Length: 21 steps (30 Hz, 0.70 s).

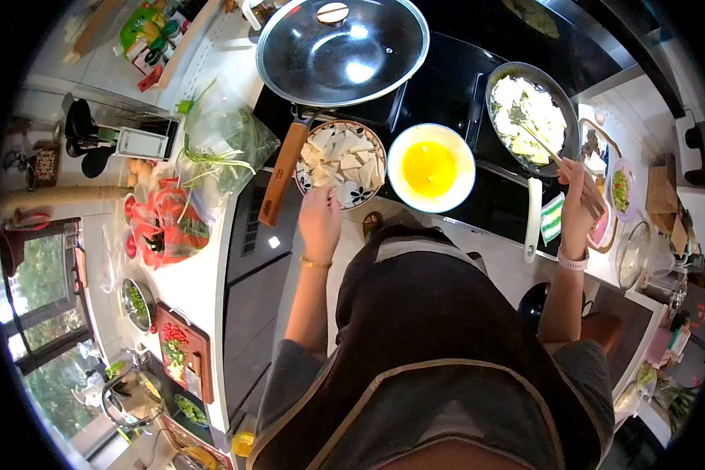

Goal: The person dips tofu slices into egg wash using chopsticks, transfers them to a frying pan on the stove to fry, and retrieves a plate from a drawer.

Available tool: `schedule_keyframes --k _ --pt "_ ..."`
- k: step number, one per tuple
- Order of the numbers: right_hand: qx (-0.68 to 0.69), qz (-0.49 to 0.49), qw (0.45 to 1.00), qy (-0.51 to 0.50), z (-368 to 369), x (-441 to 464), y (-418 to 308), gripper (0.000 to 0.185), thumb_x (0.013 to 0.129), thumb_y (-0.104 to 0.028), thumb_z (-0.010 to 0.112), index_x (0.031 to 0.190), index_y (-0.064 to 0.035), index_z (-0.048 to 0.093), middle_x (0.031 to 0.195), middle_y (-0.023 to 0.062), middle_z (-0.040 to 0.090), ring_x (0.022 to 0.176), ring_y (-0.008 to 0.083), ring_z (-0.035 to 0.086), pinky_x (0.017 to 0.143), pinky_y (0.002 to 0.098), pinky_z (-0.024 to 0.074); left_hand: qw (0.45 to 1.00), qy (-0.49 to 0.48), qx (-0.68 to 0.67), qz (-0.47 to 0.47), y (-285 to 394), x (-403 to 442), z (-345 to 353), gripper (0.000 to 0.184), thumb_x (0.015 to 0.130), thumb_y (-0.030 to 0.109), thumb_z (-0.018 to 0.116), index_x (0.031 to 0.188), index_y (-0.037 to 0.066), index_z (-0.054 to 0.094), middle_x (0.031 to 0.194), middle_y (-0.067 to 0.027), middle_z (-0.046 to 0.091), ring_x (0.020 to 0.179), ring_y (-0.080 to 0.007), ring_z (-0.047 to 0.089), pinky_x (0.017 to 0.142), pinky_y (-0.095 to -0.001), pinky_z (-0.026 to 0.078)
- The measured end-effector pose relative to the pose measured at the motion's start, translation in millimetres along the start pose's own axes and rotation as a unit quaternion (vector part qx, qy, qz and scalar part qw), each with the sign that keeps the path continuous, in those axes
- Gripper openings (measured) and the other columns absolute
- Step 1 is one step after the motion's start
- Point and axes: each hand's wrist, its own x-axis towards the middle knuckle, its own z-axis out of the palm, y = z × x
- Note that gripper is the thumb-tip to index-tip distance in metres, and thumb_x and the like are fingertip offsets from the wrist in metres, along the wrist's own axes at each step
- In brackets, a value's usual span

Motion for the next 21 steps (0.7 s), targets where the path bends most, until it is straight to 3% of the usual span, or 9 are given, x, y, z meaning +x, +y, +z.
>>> schedule_keyframes --k 2,4,5,7,9,11,13,20,21 --pt "0.011 -0.017 1.000 -0.004 12.2 -14.8 -10.5 0.028 0.093 -0.020 0.054 0.094 0.0044 0.066 0.080 0.0109 0.067 0.070 0.0132 0.062 0.062 0.0236 0.0482 0.998 -0.002 0.031 0.051 0.2 29.3 13.2 0.014 0.079 0.010 0.057 0.091 0.004 0.060 0.095 -0.0137 0.058 0.090 -0.0311 0.055 0.076 -0.0378 0.045" --pt "-0.028 -0.062 0.997 -0.022 19.7 -26.1 -19.6 0.025 0.093 -0.019 0.053 0.092 0.0008 0.067 0.076 0.0087 0.067 0.067 0.0117 0.062 0.059 0.0229 0.0471 0.980 -0.064 0.106 0.156 7.2 54.1 25.3 0.017 0.076 0.009 0.057 0.092 0.006 0.060 0.101 -0.0123 0.056 0.098 -0.0294 0.052 0.081 -0.0389 0.044" --pt "-0.049 -0.089 0.995 -0.017 21.6 -31.2 -26.0 0.024 0.093 -0.019 0.053 0.090 -0.0004 0.068 0.073 0.0072 0.066 0.064 0.0112 0.061 0.057 0.0223 0.0464 0.978 -0.069 0.095 0.170 2.5 57.9 33.4 0.017 0.076 0.009 0.057 0.092 0.006 0.060 0.101 -0.0123 0.056 0.098 -0.0294 0.052 0.081 -0.0389 0.044" --pt "-0.120 -0.111 0.985 -0.055 16.2 -36.8 -28.4 0.020 0.091 -0.017 0.055 0.087 -0.0016 0.068 0.067 0.0048 0.064 0.057 0.0109 0.059 0.049 0.0227 0.0425 0.944 -0.146 0.211 0.209 -16.2 68.9 52.0 0.020 0.074 0.008 0.056 0.094 0.008 0.061 0.100 -0.0108 0.056 0.098 -0.0276 0.053 0.079 -0.0404 0.043" --pt "-0.019 -0.146 0.988 -0.042 15.4 -43.1 -34.2 0.017 0.089 -0.015 0.058 0.083 -0.0012 0.067 0.063 0.0056 0.061 0.051 0.0110 0.055 0.044 0.0249 0.0384 0.928 -0.105 0.218 0.283 -8.2 76.7 40.5 0.021 0.075 0.007 0.053 0.094 0.011 0.062 0.099 -0.0091 0.056 0.096 -0.0259 0.053 0.077 -0.0396 0.042" --pt "-0.066 -0.103 0.989 -0.079 7.2 -50.2 -41.4 0.014 0.087 -0.012 0.060 0.082 -0.0012 0.068 0.062 0.0077 0.061 0.050 0.0123 0.054 0.044 0.0265 0.0388 0.928 -0.123 0.185 0.297 -5.9 82.2 34.1 0.021 0.073 0.007 0.054 0.093 0.010 0.062 0.098 -0.0077 0.056 0.094 -0.0249 0.053 0.075 -0.0381 0.041" --pt "-0.070 -0.123 0.988 -0.066 4.6 -55.7 -38.5 0.012 0.085 -0.007 0.059 0.084 -0.0003 0.068 0.064 0.0104 0.062 0.052 0.0185 0.058 0.047 0.0283 0.0429 0.920 -0.111 0.206 0.313 -2.2 84.3 33.8 0.021 0.071 0.008 0.056 0.092 0.009 0.061 0.097 -0.0071 0.056 0.093 -0.0244 0.053 0.075 -0.0376 0.041" --pt "-0.065 -0.086 0.992 -0.058 -8.8 -65.9 -34.4 0.012 0.084 -0.005 0.058 0.086 0.0023 0.067 0.068 0.0119 0.063 0.055 0.0193 0.059 0.051 0.0293 0.0456 0.915 -0.141 0.230 0.299 0.1 84.0 28.9 0.023 0.070 0.010 0.059 0.092 0.007 0.057 0.093 -0.0076 0.055 0.092 -0.0252 0.053 0.076 -0.0392 0.041" --pt "-0.066 -0.075 0.993 -0.064 -11.0 -66.6 -35.4 0.012 0.084 -0.004 0.058 0.087 0.0027 0.067 0.068 0.0120 0.064 0.055 0.0191 0.059 0.051 0.0293 0.0454 0.921 -0.134 0.203 0.306 -0.5 85.3 26.4 0.020 0.072 0.009 0.058 0.092 0.006 0.056 0.091 -0.0089 0.056 0.086 -0.0262 0.055 0.072 -0.0387 0.044"
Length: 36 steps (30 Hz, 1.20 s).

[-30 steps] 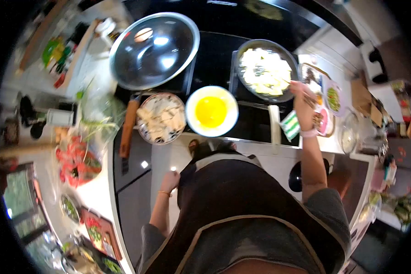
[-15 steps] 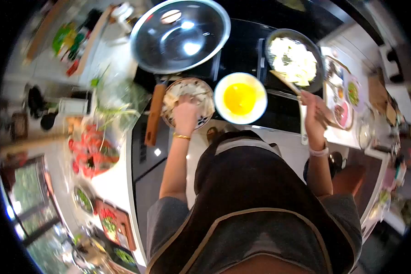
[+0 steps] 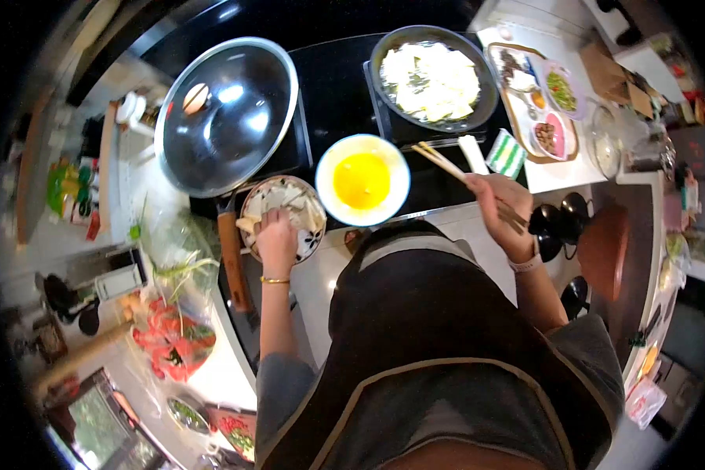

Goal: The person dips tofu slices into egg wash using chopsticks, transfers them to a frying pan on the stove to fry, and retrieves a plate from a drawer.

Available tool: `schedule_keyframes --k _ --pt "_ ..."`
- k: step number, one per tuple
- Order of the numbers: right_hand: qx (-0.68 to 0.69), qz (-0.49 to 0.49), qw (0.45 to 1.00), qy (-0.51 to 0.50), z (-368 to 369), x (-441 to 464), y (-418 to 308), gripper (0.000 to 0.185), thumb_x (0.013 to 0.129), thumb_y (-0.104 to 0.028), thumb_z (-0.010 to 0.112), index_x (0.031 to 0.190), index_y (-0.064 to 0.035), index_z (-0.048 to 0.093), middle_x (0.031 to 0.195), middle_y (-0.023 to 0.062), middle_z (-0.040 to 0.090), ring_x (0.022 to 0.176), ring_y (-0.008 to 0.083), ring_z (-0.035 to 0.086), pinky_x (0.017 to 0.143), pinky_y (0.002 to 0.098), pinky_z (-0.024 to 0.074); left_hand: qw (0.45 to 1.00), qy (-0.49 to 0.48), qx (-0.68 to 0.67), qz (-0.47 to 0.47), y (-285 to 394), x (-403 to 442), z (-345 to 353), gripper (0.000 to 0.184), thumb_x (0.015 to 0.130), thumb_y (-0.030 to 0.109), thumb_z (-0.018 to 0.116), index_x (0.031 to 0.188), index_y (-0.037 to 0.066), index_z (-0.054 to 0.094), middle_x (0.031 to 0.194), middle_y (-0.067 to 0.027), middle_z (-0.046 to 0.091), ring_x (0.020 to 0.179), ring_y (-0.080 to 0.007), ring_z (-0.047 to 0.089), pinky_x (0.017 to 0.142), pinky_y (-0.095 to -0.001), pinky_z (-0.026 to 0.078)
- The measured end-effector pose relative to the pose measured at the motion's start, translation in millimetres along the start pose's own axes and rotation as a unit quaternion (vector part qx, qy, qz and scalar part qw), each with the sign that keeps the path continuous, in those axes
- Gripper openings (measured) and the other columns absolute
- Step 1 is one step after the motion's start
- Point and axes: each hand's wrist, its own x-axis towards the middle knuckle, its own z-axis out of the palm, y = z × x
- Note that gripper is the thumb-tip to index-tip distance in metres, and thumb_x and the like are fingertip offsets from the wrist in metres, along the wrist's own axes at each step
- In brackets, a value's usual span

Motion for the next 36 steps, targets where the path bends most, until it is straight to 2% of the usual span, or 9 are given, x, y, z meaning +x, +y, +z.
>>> schedule_keyframes --k 4,10,12,13,18,21,25,28,36 --pt "0.009 0.026 1.000 0.009 1.7 -3.8 5.9 0.014 0.086 -0.004 0.057 0.089 0.0029 0.067 0.067 0.0122 0.062 0.056 0.0176 0.058 0.053 0.0288 0.0438 0.985 0.065 -0.159 -0.030 17.5 -1.3 -0.1 0.016 0.076 0.008 0.057 0.092 0.007 0.054 0.082 -0.0107 0.057 0.070 -0.0278 0.058 0.060 -0.0378 0.047" --pt "-0.007 0.022 1.000 0.002 -0.1 1.6 6.5 0.020 0.090 -0.010 0.053 0.087 0.0043 0.067 0.068 0.0109 0.062 0.058 0.0169 0.057 0.055 0.0279 0.0443 0.980 0.002 -0.173 -0.102 39.0 3.0 6.7 0.015 0.078 0.010 0.057 0.093 0.007 0.056 0.083 -0.0112 0.058 0.073 -0.0295 0.059 0.062 -0.0395 0.048" --pt "-0.009 0.038 0.999 -0.007 -2.1 2.4 9.9 0.020 0.090 -0.010 0.053 0.087 0.0043 0.067 0.069 0.0107 0.062 0.059 0.0166 0.057 0.055 0.0276 0.0442 0.976 0.096 -0.156 -0.116 29.0 -0.6 10.6 0.016 0.079 0.013 0.059 0.094 0.008 0.059 0.089 -0.0119 0.059 0.075 -0.0301 0.060 0.064 -0.0389 0.049" --pt "-0.008 0.038 0.999 -0.009 -1.6 3.1 11.4 0.020 0.090 -0.010 0.053 0.087 0.0043 0.067 0.069 0.0107 0.062 0.059 0.0166 0.057 0.055 0.0276 0.0442 0.965 0.053 -0.189 -0.176 21.1 0.8 7.7 0.026 0.079 0.015 0.062 0.104 0.007 0.061 0.100 -0.0158 0.059 0.090 -0.0336 0.058 0.075 -0.0401 0.048" --pt "-0.006 0.029 0.999 -0.019 5.5 2.5 21.1 0.018 0.089 -0.009 0.054 0.086 0.0036 0.067 0.068 0.0111 0.063 0.058 0.0167 0.057 0.056 0.0274 0.0442 0.984 0.082 -0.108 -0.114 -2.9 16.8 16.5 0.038 0.079 0.020 0.063 0.116 0.011 0.059 0.119 -0.0138 0.053 0.105 -0.0334 0.051 0.089 -0.0422 0.042" --pt "-0.014 0.001 1.000 -0.026 5.8 8.1 15.2 0.017 0.088 -0.008 0.055 0.087 0.0030 0.068 0.068 0.0119 0.063 0.058 0.0186 0.058 0.055 0.0282 0.0444 0.990 -0.070 -0.065 -0.104 -4.0 31.8 16.0 0.046 0.075 0.013 0.064 0.120 0.017 0.055 0.123 -0.0074 0.052 0.111 -0.0323 0.046 0.090 -0.0431 0.042" --pt "-0.026 -0.020 0.999 -0.017 5.9 11.7 14.8 0.012 0.085 -0.005 0.058 0.087 0.0016 0.068 0.067 0.0111 0.063 0.055 0.0196 0.058 0.052 0.0293 0.0447 0.985 -0.121 -0.104 -0.058 -19.6 42.1 18.1 0.039 0.079 0.008 0.053 0.117 0.015 0.057 0.126 -0.0105 0.051 0.111 -0.0333 0.049 0.090 -0.0408 0.043" --pt "0.011 -0.031 0.999 0.001 3.9 10.5 14.1 0.010 0.083 -0.006 0.061 0.083 0.0010 0.068 0.066 0.0109 0.063 0.054 0.0179 0.059 0.049 0.0284 0.0441 0.985 -0.049 -0.164 -0.020 -28.6 37.4 23.8 0.031 0.081 0.004 0.047 0.110 0.005 0.060 0.116 -0.0175 0.056 0.105 -0.0358 0.053 0.089 -0.0398 0.044" --pt "-0.011 -0.027 1.000 0.008 -1.2 3.7 19.4 0.009 0.083 -0.006 0.060 0.083 -0.0003 0.068 0.065 0.0112 0.062 0.054 0.0219 0.059 0.050 0.0299 0.0445 0.974 0.023 -0.199 -0.102 -27.3 39.4 8.5 0.028 0.081 0.003 0.054 0.108 0.000 0.060 0.109 -0.0217 0.059 0.099 -0.0370 0.056 0.085 -0.0414 0.046"
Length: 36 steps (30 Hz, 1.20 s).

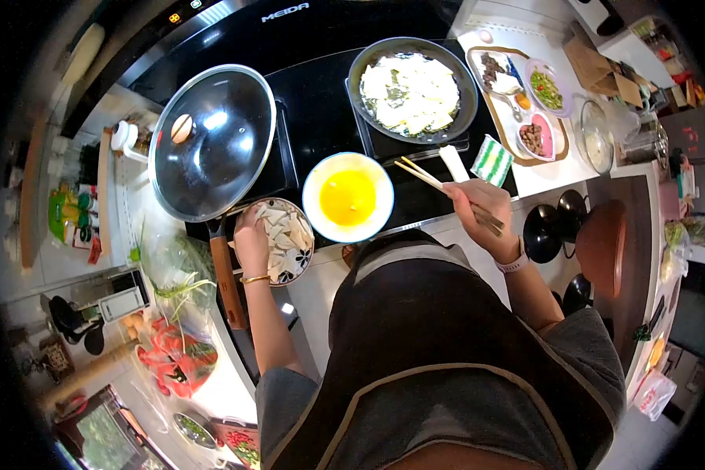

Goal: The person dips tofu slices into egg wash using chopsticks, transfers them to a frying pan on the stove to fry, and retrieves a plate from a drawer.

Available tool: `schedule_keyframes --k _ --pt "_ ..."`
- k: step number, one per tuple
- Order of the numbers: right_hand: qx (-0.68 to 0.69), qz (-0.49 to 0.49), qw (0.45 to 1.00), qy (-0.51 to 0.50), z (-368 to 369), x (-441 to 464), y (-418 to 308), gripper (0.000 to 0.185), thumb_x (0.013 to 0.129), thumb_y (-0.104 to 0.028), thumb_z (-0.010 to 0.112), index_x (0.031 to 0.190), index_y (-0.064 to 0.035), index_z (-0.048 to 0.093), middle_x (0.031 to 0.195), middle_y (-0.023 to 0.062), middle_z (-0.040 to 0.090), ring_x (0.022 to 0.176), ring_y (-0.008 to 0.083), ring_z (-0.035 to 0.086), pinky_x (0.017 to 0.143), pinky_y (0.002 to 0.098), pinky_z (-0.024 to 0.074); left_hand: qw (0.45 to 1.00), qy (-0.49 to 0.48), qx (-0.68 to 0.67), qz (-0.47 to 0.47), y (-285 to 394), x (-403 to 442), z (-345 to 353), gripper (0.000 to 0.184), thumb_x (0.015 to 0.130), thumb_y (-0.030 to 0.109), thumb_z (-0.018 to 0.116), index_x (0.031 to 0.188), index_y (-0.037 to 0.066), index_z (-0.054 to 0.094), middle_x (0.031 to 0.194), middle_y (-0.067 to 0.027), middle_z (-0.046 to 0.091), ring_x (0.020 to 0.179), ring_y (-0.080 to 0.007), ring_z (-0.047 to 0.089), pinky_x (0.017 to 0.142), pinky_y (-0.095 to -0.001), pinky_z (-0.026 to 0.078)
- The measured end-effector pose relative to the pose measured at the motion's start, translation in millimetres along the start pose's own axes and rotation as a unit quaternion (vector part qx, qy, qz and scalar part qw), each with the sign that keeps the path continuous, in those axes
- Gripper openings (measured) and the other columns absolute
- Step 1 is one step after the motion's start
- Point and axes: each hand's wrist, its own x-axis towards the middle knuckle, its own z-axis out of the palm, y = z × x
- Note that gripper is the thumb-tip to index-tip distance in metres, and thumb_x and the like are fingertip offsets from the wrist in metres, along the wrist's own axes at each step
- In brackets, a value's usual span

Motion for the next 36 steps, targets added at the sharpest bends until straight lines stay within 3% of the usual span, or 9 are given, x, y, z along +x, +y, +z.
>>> schedule_keyframes --k 3,4,8,10,16,19,24,26,36 --pt "-0.010 0.000 1.000 -0.003 1.0 -1.9 0.9 0.009 0.083 -0.006 0.060 0.083 -0.0008 0.068 0.065 0.0112 0.062 0.054 0.0227 0.059 0.050 0.0303 0.0451 0.998 0.019 0.059 0.005 4.3 0.9 -2.3 0.030 0.082 0.009 0.055 0.111 0.002 0.059 0.086 -0.0225 0.062 0.081 -0.0394 0.060 0.072 -0.0444 0.047" --pt "-0.009 -0.010 1.000 0.005 4.2 -2.4 0.6 0.010 0.083 -0.007 0.060 0.083 -0.0009 0.068 0.065 0.0111 0.062 0.054 0.0230 0.059 0.050 0.0304 0.0454 1.000 0.018 0.011 0.021 12.2 0.4 -2.2 0.027 0.083 0.012 0.057 0.107 0.002 0.061 0.076 -0.0208 0.061 0.068 -0.0361 0.059 0.063 -0.0421 0.046" --pt "0.003 -0.022 1.000 -0.001 13.9 -6.3 -0.5 0.010 0.082 -0.007 0.061 0.083 -0.0010 0.068 0.065 0.0107 0.062 0.056 0.0230 0.060 0.051 0.0308 0.0468 0.976 -0.056 -0.201 -0.061 74.1 5.4 24.8 0.022 0.081 0.018 0.063 0.093 -0.001 0.064 0.069 -0.0161 0.060 0.057 -0.0268 0.053 0.056 -0.0332 0.044" --pt "0.006 -0.022 1.000 -0.007 16.4 -6.5 -3.8 0.010 0.082 -0.007 0.061 0.083 -0.0010 0.068 0.066 0.0108 0.063 0.056 0.0231 0.060 0.051 0.0309 0.0471 0.987 -0.123 -0.105 -0.012 91.2 12.4 51.0 0.024 0.078 0.018 0.065 0.091 -0.002 0.065 0.070 -0.0158 0.062 0.059 -0.0271 0.057 0.058 -0.0349 0.045" --pt "0.001 -0.023 1.000 0.010 10.7 -8.8 -2.8 0.009 0.082 -0.007 0.061 0.082 -0.0016 0.068 0.067 0.0104 0.064 0.058 0.0231 0.061 0.052 0.0311 0.0479 0.973 -0.183 -0.142 -0.015 129.9 26.2 86.2 0.023 0.073 0.016 0.068 0.084 -0.004 0.065 0.074 -0.0200 0.063 0.067 -0.0309 0.062 0.064 -0.0370 0.048" --pt "-0.002 -0.011 1.000 0.016 7.9 -14.0 -0.8 0.009 0.082 -0.007 0.061 0.083 -0.0016 0.068 0.068 0.0104 0.064 0.058 0.0230 0.062 0.053 0.0310 0.0479 0.973 -0.210 -0.094 -0.025 133.6 31.5 86.0 0.021 0.078 0.012 0.062 0.088 -0.006 0.066 0.085 -0.0233 0.065 0.077 -0.0352 0.062 0.075 -0.0383 0.049" --pt "0.001 0.004 1.000 0.014 2.7 -21.2 0.4 0.010 0.083 -0.007 0.060 0.083 -0.0010 0.068 0.068 0.0105 0.063 0.058 0.0230 0.061 0.052 0.0312 0.0474 0.994 -0.098 -0.050 -0.007 120.6 35.8 90.5 0.020 0.076 0.012 0.059 0.084 -0.005 0.066 0.082 -0.0241 0.064 0.073 -0.0352 0.062 0.072 -0.0408 0.049" --pt "-0.004 -0.001 1.000 0.009 2.5 -22.6 2.2 0.010 0.083 -0.007 0.059 0.083 -0.0009 0.067 0.067 0.0105 0.063 0.057 0.0229 0.060 0.052 0.0314 0.0467 0.993 -0.114 -0.029 -0.011 121.8 39.4 86.1 0.019 0.077 0.012 0.060 0.085 -0.003 0.066 0.082 -0.0220 0.064 0.077 -0.0348 0.062 0.073 -0.0406 0.049" --pt "0.002 0.001 1.000 0.011 2.4 -18.2 1.2 0.010 0.083 -0.008 0.060 0.084 -0.0015 0.068 0.067 0.0104 0.063 0.056 0.0230 0.060 0.051 0.0315 0.0465 0.999 -0.036 0.000 -0.001 110.7 32.3 74.2 0.029 0.076 0.002 0.059 0.104 0.001 0.058 0.103 -0.0187 0.059 0.089 -0.0360 0.059 0.077 -0.0418 0.049"
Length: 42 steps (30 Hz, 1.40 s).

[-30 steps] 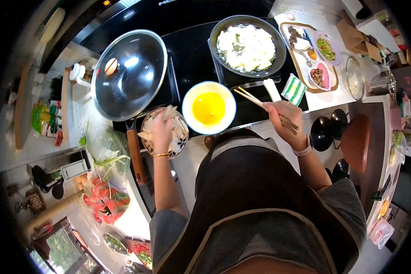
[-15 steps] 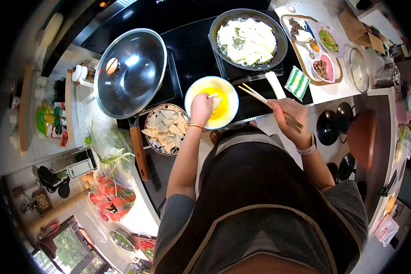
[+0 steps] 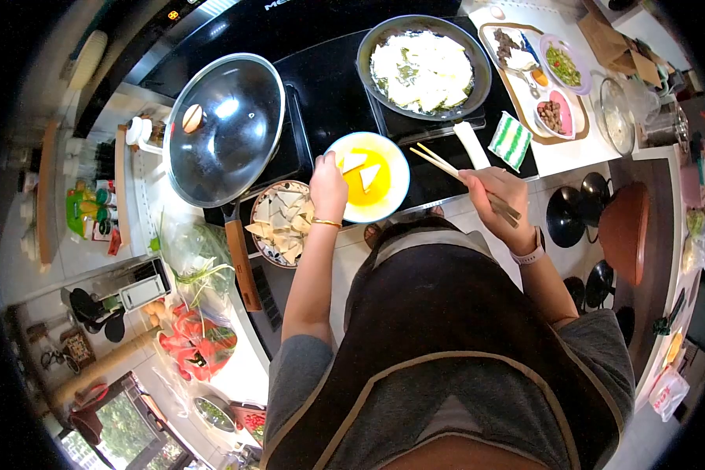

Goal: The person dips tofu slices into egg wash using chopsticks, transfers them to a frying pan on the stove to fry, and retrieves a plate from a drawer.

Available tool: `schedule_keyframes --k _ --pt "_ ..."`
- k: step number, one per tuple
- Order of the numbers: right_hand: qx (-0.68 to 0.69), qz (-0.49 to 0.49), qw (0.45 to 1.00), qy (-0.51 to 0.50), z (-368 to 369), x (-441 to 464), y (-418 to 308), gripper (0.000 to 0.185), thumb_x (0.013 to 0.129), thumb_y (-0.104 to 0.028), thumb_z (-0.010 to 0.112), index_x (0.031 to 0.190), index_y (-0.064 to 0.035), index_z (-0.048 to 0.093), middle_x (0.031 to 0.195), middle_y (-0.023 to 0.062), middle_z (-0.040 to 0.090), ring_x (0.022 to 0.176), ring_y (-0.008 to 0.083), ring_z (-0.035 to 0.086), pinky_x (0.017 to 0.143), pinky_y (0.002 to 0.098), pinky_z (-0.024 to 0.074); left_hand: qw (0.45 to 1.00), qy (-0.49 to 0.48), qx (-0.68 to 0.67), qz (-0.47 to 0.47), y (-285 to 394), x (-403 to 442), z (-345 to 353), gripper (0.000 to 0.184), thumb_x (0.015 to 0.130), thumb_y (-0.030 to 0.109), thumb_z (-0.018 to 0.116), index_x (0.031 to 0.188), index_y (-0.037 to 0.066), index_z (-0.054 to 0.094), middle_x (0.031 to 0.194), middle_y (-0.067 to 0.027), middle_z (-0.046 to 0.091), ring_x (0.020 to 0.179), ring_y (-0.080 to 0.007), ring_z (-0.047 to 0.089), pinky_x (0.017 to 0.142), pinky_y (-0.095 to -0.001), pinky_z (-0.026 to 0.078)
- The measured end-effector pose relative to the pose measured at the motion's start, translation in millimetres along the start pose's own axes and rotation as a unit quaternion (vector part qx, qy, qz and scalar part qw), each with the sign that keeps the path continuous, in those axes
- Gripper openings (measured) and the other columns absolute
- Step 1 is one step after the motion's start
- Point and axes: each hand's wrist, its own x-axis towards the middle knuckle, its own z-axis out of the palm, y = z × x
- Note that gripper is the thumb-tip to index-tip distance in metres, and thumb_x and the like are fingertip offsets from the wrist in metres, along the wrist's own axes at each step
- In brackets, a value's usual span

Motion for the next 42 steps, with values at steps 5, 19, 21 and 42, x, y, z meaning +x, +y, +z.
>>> schedule_keyframes --k 5,19,21,42 --pt "0.004 -0.020 1.000 -0.004 7.3 0.4 0.8 0.010 0.083 -0.009 0.061 0.084 -0.0014 0.067 0.067 0.0109 0.063 0.055 0.0228 0.060 0.050 0.0310 0.0459 0.991 -0.061 -0.106 -0.052 0.0 -7.7 -4.0 0.019 0.074 0.000 0.059 0.094 0.000 0.062 0.097 -0.0188 0.060 0.092 -0.0356 0.057 0.078 -0.0408 0.047" --pt "0.048 -0.010 0.989 -0.143 81.4 -7.1 18.0 0.013 0.086 -0.015 0.059 0.079 -0.0053 0.066 0.071 0.0092 0.060 0.062 0.0239 0.058 0.055 0.0310 0.0459 0.976 0.121 -0.156 -0.091 -26.1 -99.0 -55.1 0.019 0.085 0.005 0.056 0.103 -0.001 0.057 0.099 -0.0158 0.055 0.080 -0.0273 0.057 0.067 -0.0328 0.047" --pt "0.075 0.040 0.987 -0.135 78.0 -7.8 14.7 0.016 0.086 -0.017 0.060 0.078 -0.0047 0.066 0.072 0.0084 0.061 0.063 0.0223 0.059 0.056 0.0304 0.0461 0.972 0.102 -0.178 -0.114 -25.3 -127.4 -54.0 0.019 0.085 0.006 0.056 0.103 -0.001 0.058 0.096 -0.0150 0.056 0.075 -0.0245 0.057 0.064 -0.0312 0.047" --pt "0.133 0.073 0.976 -0.159 95.1 11.8 -5.0 0.016 0.088 -0.010 0.057 0.086 0.0012 0.067 0.068 0.0076 0.059 0.058 0.0120 0.054 0.053 0.0241 0.0410 0.991 0.112 0.059 -0.051 -80.5 -113.8 -58.9 0.028 0.075 0.006 0.060 0.103 0.007 0.062 0.105 -0.0121 0.054 0.097 -0.0304 0.051 0.077 -0.0382 0.046"
